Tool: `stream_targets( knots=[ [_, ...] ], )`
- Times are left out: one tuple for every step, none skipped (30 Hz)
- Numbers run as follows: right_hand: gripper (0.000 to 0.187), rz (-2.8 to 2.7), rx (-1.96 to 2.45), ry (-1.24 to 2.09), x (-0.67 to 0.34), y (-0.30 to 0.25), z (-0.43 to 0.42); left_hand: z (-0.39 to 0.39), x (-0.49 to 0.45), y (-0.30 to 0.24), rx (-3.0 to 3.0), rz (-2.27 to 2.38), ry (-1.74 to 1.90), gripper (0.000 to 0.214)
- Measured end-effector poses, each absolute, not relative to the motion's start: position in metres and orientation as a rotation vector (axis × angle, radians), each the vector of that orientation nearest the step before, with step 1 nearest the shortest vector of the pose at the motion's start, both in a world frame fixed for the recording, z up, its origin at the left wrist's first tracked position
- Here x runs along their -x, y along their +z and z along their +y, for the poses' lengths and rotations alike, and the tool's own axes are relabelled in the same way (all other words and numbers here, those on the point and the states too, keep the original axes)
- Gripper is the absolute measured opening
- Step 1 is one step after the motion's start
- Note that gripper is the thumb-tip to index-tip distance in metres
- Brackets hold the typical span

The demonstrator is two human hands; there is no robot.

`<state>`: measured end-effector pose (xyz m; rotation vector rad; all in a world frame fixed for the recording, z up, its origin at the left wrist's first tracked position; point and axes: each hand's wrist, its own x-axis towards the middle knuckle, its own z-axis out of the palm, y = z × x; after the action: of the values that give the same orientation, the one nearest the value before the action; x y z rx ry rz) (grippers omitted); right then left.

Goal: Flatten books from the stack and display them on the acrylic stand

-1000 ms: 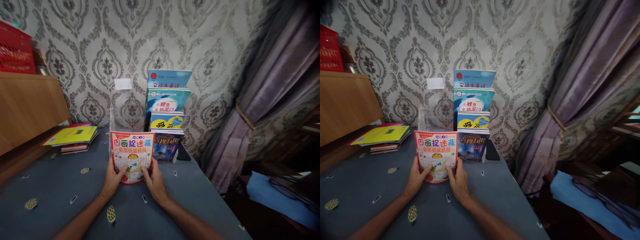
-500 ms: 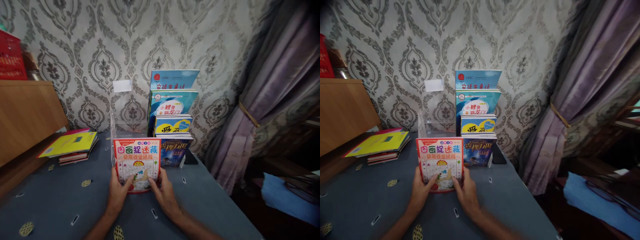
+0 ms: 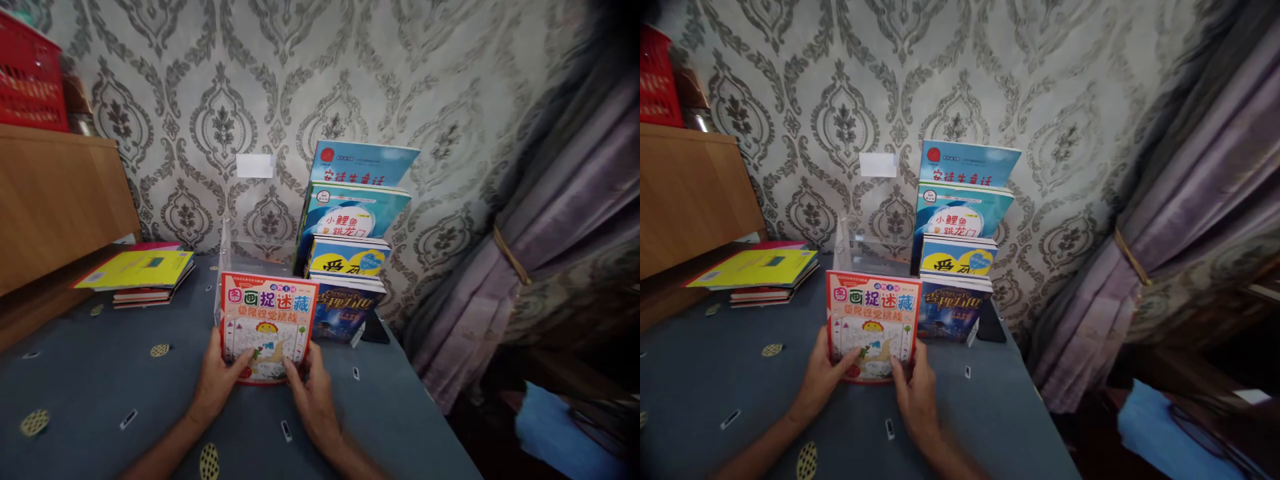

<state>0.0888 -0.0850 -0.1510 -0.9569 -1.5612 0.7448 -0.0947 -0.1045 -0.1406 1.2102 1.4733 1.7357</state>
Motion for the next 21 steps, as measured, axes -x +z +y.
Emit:
stream_targets(
  knots=[
    [0.031, -1.560, 0.959, 0.755, -0.0892, -0.1506, -0.0851, -0.1049, 0.0946, -0.1402, -1.204, 1.471, 1.732, 0.053],
    [0.032, -1.560, 0.964, 0.766, -0.0897, -0.1503, -0.0851, -0.1055, 0.0945, -0.1397, -1.195, 1.467, 1.727, 0.054],
    [0.033, -1.564, 0.970, 0.778, -0.0902, -0.1499, -0.0852, -0.1060, 0.0945, -0.1391, -1.186, 1.462, 1.722, 0.055],
    [0.033, -1.570, 0.975, 0.787, -0.0907, -0.1497, -0.0853, -0.1064, 0.0944, -0.1386, -1.177, 1.459, 1.716, 0.055],
    [0.033, -1.578, 0.977, 0.793, -0.0911, -0.1496, -0.0854, -0.1067, 0.0944, -0.1381, -1.169, 1.460, 1.712, 0.055],
    [0.032, -1.587, 0.977, 0.796, -0.0914, -0.1497, -0.0854, -0.1070, 0.0945, -0.1378, -1.164, 1.463, 1.708, 0.055],
    [0.031, -1.593, 0.974, 0.794, -0.0916, -0.1500, -0.0854, -0.1071, 0.0945, -0.1376, -1.163, 1.469, 1.704, 0.054],
    [0.030, -1.596, 0.971, 0.788, -0.0917, -0.1505, -0.0853, -0.1072, 0.0946, -0.1376, -1.165, 1.477, 1.704, 0.053],
    [0.029, -1.598, 0.969, 0.783, -0.0915, -0.1511, -0.0852, -0.1073, 0.0946, -0.1377, -1.169, 1.483, 1.707, 0.053],
    [0.028, -1.599, 0.968, 0.775, -0.0913, -0.1517, -0.0850, -0.1074, 0.0946, -0.1379, -1.175, 1.487, 1.711, 0.052],
    [0.028, -1.599, 0.967, 0.767, -0.0910, -0.1523, -0.0849, -0.1074, 0.0946, -0.1381, -1.183, 1.486, 1.716, 0.052],
    [0.028, -1.600, 0.965, 0.759, -0.0906, -0.1527, -0.0847, -0.1075, 0.0946, -0.1383, -1.192, 1.484, 1.722, 0.052],
    [0.027, -1.602, 0.962, 0.752, -0.0903, -0.1528, -0.0847, -0.1074, 0.0946, -0.1384, -1.201, 1.480, 1.728, 0.052],
    [0.027, -1.603, 0.960, 0.746, -0.0901, -0.1527, -0.0847, -0.1073, 0.0946, -0.1384, -1.210, 1.480, 1.733, 0.052],
    [0.027, -1.603, 0.956, 0.741, -0.0900, -0.1522, -0.0848, -0.1072, 0.0946, -0.1382, -1.217, 1.481, 1.738, 0.053],
    [0.027, -1.602, 0.952, 0.739, -0.0901, -0.1516, -0.0850, -0.1070, 0.0946, -0.1379, -1.221, 1.481, 1.741, 0.054],
    [0.028, -1.603, 0.948, 0.740, -0.0904, -0.1508, -0.0853, -0.1068, 0.0947, -0.1376, -1.224, 1.478, 1.743, 0.055],
    [0.029, -1.604, 0.944, 0.741, -0.0908, -0.1500, -0.0857, -0.1067, 0.0947, -0.1371, -1.225, 1.469, 1.741, 0.056],
    [0.030, -1.607, 0.942, 0.741, -0.0913, -0.1493, -0.0861, -0.1065, 0.0949, -0.1367, -1.227, 1.459, 1.737, 0.057],
    [0.031, -1.610, 0.943, 0.743, -0.0918, -0.1487, -0.0865, -0.1064, 0.0951, -0.1363, -1.231, 1.451, 1.732, 0.057],
    [0.031, -1.613, 0.946, 0.748, -0.0921, -0.1483, -0.0867, -0.1064, 0.0954, -0.1361, -1.237, 1.448, 1.727, 0.057]
  ],
)
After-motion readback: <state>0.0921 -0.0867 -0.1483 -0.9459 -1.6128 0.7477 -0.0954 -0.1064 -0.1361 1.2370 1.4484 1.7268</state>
